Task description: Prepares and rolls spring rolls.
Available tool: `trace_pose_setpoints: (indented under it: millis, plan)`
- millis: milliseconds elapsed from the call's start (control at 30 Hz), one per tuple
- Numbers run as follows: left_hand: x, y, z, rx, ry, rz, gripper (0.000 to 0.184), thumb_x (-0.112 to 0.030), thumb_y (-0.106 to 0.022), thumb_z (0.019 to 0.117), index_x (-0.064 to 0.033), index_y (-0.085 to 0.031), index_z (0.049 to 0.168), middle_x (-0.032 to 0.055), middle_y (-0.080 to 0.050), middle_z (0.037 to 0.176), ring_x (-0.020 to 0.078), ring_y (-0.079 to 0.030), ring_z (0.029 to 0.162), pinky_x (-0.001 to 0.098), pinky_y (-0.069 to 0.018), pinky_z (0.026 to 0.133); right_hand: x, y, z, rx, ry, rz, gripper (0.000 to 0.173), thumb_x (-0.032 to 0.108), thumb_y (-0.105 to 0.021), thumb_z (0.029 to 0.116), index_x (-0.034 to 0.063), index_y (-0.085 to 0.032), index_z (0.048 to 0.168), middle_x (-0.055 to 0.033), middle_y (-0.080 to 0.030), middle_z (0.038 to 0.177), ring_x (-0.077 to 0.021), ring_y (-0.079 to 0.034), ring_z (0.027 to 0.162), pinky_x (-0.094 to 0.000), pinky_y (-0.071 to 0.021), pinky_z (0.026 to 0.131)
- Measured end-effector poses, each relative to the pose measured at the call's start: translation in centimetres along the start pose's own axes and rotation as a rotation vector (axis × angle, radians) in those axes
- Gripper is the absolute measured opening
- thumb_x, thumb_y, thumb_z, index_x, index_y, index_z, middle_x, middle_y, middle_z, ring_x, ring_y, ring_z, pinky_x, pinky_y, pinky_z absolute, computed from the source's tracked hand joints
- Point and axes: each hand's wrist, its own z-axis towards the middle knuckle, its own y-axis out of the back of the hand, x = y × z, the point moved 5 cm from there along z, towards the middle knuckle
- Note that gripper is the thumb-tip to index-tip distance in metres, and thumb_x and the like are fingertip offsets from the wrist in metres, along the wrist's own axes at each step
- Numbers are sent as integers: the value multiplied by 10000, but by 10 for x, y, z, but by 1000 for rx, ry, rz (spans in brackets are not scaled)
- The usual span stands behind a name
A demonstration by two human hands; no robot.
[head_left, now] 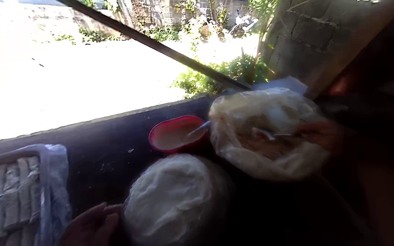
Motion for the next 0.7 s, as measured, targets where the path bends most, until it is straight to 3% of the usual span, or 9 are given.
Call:
trace_pose_setpoints:
  millis: [67,200,300,367,467,533,600,700]
  plan:
    - [-6,-1,1,-54,7,38,346,-99,-654,963,-180,-615,1297,-52,-750,1097,116,-726,995,307,-608,901,1,1,2,-22,78,-28,256,168,-515,988,165,-743,1105,41,-720,918,-28,-645,766,-259,-563,698]
    - [-5,0,0,-80,53,18,338,-87,-667,947,-134,-601,1275,-9,-752,1084,140,-732,972,311,-616,859,74,-23,14,-52,122,24,232,123,-540,944,30,-734,1031,-34,-730,879,-40,-658,755,-242,-559,691]
    - [-1,1,0,-92,46,-42,369,-79,-688,935,-126,-608,1292,25,-749,1075,165,-732,957,328,-618,865,116,-58,24,75,299,-24,263,244,-519,988,154,-748,1079,69,-714,886,13,-639,750,-215,-554,659]
    - [-2,2,-1,-99,40,-41,375,-82,-697,927,-123,-612,1290,34,-747,1082,171,-734,949,333,-622,853,141,-88,28,139,424,-40,297,305,-488,1026,210,-753,1122,109,-711,956,53,-636,815,-171,-558,716]
    - [-14,-1,-4,-69,-36,93,355,-165,-721,929,-124,-628,1270,37,-728,1130,175,-712,982,359,-602,869,182,-132,28,216,506,-172,314,292,-457,1040,207,-743,1138,38,-729,1008,-60,-682,905,-309,-582,791]
    - [-35,-11,-6,3,-138,211,299,-228,-733,929,-139,-675,1208,23,-710,1140,177,-683,1062,396,-586,937,195,-159,24,203,550,-302,295,241,-469,1025,179,-739,1128,-19,-720,955,-167,-706,837,-393,-592,699]
    - [-51,-26,-12,81,-220,268,269,-259,-748,930,-178,-706,1184,-4,-730,1141,178,-665,1133,425,-549,1002,201,-175,16,151,590,-413,263,159,-507,992,145,-734,1122,-64,-700,917,-229,-701,737,-415,-579,582]
    - [-61,-47,-17,174,-307,329,234,-264,-717,966,-194,-724,1189,-37,-747,1136,149,-652,1155,430,-490,1055,209,-175,4,29,659,-508,290,82,-513,968,136,-743,1134,-75,-709,943,-236,-699,757,-366,-576,603]
